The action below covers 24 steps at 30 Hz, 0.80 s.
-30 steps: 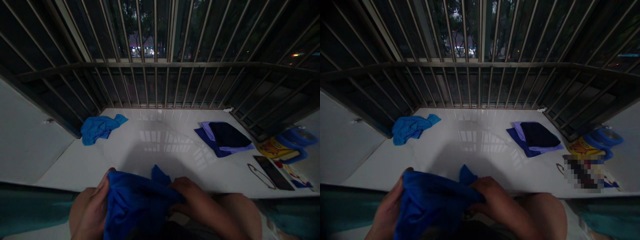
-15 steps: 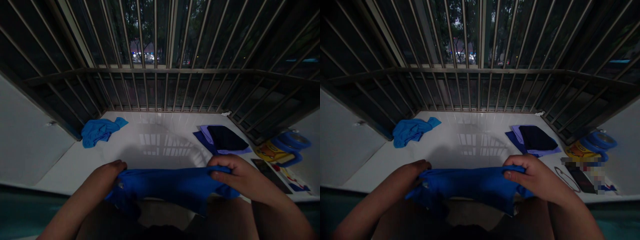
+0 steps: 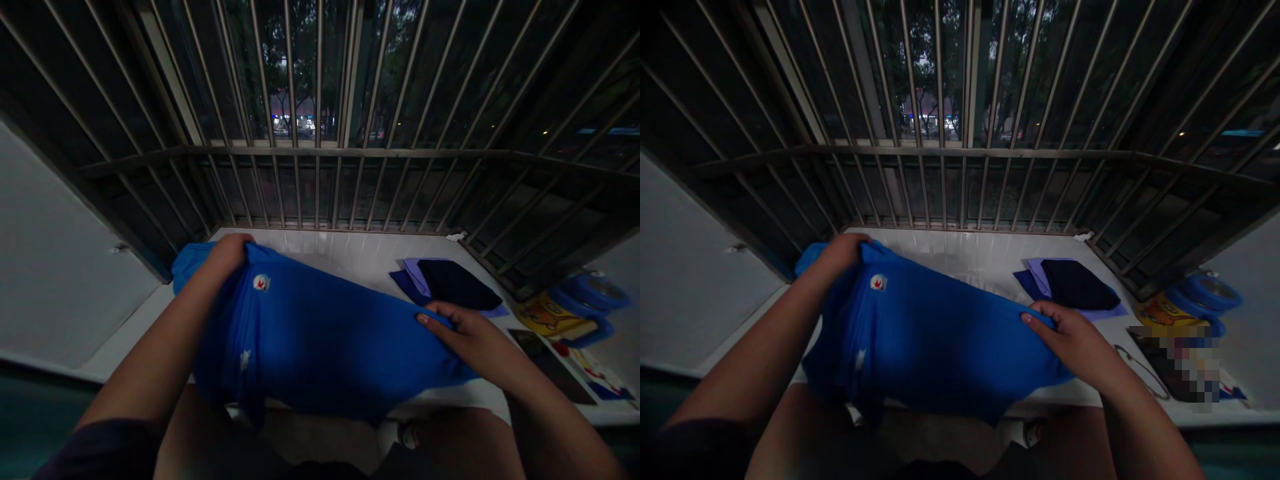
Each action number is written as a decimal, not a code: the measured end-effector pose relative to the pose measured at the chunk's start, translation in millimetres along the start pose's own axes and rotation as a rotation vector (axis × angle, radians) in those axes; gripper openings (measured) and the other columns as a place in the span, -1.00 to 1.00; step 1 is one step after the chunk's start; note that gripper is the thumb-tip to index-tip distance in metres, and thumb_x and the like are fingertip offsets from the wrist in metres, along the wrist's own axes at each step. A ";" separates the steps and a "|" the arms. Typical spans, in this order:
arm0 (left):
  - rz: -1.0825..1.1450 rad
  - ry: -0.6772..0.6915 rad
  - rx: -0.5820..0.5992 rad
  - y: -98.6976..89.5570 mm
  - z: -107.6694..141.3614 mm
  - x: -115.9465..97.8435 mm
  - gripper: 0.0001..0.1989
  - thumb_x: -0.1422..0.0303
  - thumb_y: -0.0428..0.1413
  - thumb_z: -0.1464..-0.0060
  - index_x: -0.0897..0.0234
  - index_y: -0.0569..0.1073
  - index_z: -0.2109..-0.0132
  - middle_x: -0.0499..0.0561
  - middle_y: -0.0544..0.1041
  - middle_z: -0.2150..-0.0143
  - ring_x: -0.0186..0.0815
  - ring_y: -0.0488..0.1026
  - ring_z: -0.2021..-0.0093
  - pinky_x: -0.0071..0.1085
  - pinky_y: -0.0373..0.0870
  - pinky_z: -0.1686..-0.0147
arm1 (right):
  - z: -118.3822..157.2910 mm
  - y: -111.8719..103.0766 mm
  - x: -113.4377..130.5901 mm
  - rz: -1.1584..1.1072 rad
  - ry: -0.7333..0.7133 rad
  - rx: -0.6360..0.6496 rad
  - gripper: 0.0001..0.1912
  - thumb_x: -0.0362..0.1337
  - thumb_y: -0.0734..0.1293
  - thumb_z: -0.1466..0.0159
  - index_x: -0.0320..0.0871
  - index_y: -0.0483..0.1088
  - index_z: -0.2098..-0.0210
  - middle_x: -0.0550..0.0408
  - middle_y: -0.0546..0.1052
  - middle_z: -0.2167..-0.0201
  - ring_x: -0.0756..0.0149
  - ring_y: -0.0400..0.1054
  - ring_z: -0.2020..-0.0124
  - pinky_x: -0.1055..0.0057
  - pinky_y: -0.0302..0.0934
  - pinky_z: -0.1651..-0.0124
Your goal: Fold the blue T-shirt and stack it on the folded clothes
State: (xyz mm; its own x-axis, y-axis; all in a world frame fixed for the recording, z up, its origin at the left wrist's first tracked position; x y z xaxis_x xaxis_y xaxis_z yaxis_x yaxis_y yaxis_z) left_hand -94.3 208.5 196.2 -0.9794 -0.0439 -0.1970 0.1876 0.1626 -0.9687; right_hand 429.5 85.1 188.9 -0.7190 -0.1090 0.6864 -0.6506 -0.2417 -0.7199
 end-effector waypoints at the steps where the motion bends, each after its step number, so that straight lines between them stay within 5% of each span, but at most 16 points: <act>1: 0.006 0.005 -0.067 1.8 -22.3 -22.9 -0.68 0.47 0.19 -0.24 0.33 0.69 -0.10 0.25 0.73 -0.10 0.02 0.62 -0.14 -0.15 0.47 -0.22 | -3.5 3.0 -9.6 0.055 0.014 -0.042 -0.38 0.37 0.23 -0.39 -0.04 0.53 0.25 0.10 0.58 0.44 0.17 0.50 0.41 0.35 0.37 0.36; 4: 0.036 0.072 -0.191 32.7 -64.5 -103.6 -0.54 0.47 0.06 -0.39 0.24 0.53 -0.35 0.29 0.53 -0.41 -0.01 0.41 -0.44 -0.06 0.31 -0.43 | 0.5 19.8 -45.2 0.233 0.089 -0.160 -0.45 0.27 0.21 -0.37 -0.02 0.56 0.17 -0.06 0.70 0.29 -0.01 0.63 0.22 0.23 0.46 0.15; 6: 0.084 0.170 -0.220 72.5 -63.9 -158.5 -0.48 0.50 -0.04 -0.46 0.16 0.42 -0.45 0.26 0.36 -0.55 -0.04 0.23 -0.58 0.04 0.19 -0.52 | 17.3 39.9 -70.9 0.310 0.160 -0.136 -0.47 0.20 0.20 -0.37 -0.03 0.59 0.10 -0.15 0.74 0.15 -0.09 0.66 0.07 0.18 0.46 0.00; 9: 0.169 0.337 -0.058 145.3 -21.2 -222.6 -0.46 0.46 0.00 -0.45 0.15 0.38 -0.49 0.26 0.21 -0.64 0.02 0.16 -0.62 0.09 0.10 -0.57 | 54.8 78.8 -101.5 0.367 0.223 0.114 -0.60 0.07 0.25 -0.39 0.00 0.63 0.11 -0.13 0.75 0.09 -0.10 0.67 0.03 0.16 0.46 -0.01; 12: 0.198 0.418 0.054 204.8 44.1 -245.6 -0.50 0.38 0.01 -0.45 0.23 0.45 -0.45 0.19 0.34 -0.57 0.18 0.28 -0.55 -0.02 0.27 -0.46 | 80.3 112.4 -114.5 0.453 0.270 0.197 -0.70 0.01 0.34 -0.38 0.05 0.66 0.11 -0.13 0.76 0.16 -0.18 0.69 0.09 0.07 0.48 0.05; 15: 0.187 0.358 0.123 236.9 96.8 -220.9 -0.46 0.35 0.07 -0.44 0.26 0.41 -0.49 0.33 0.30 -0.58 0.21 0.26 -0.56 0.14 0.27 -0.49 | 70.5 135.9 -112.0 0.430 0.185 0.071 -0.64 -0.06 0.32 -0.42 0.01 0.65 -0.07 -0.19 0.73 -0.01 -0.18 0.65 -0.04 0.02 0.50 -0.09; 18: 0.123 0.191 0.114 247.1 127.4 -161.4 -0.46 0.31 0.03 -0.47 0.35 0.40 -0.49 0.41 0.26 -0.59 0.22 0.22 -0.58 0.26 0.19 -0.52 | 31.9 156.6 -104.7 0.358 0.029 -0.043 -0.54 -0.07 0.25 -0.49 -0.11 0.58 -0.23 -0.23 0.64 -0.22 -0.12 0.55 -0.24 0.00 0.41 -0.32; 21: 0.055 0.102 0.125 249.0 149.1 -95.0 -0.43 0.18 0.01 -0.50 0.25 0.37 -0.52 0.31 0.23 -0.62 0.18 0.17 -0.61 0.31 0.10 -0.55 | -11.3 182.3 -100.7 0.379 -0.071 -0.084 -0.42 -0.07 0.23 -0.53 -0.18 0.42 -0.43 -0.24 0.44 -0.45 -0.12 0.32 -0.47 -0.07 0.19 -0.50; 24: 0.045 0.157 0.175 250.2 168.2 -49.7 -0.39 0.09 0.00 -0.50 0.02 0.26 -0.58 0.12 0.12 -0.67 0.10 0.08 -0.65 0.32 -0.05 -0.58 | -39.6 211.7 -102.0 0.493 -0.005 -0.047 -0.33 -0.09 0.28 -0.51 -0.09 0.26 -0.55 -0.14 0.20 -0.61 -0.23 0.04 -0.61 -0.29 -0.02 -0.56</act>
State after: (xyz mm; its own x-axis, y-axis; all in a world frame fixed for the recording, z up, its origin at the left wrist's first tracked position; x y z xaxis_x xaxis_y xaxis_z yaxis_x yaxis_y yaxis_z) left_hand 13.9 85.6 -61.8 -0.9668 0.1152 -0.2280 0.2281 -0.0130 -0.9736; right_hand 355.4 83.3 -37.6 -0.9429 -0.2038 0.2635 -0.2439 -0.1165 -0.9628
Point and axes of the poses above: each hand's wrist, its own z-axis away from the middle knuckle, its own y-axis out of the palm, x = y × z, the point moved 1 cm from there along -z, towards the middle knuckle
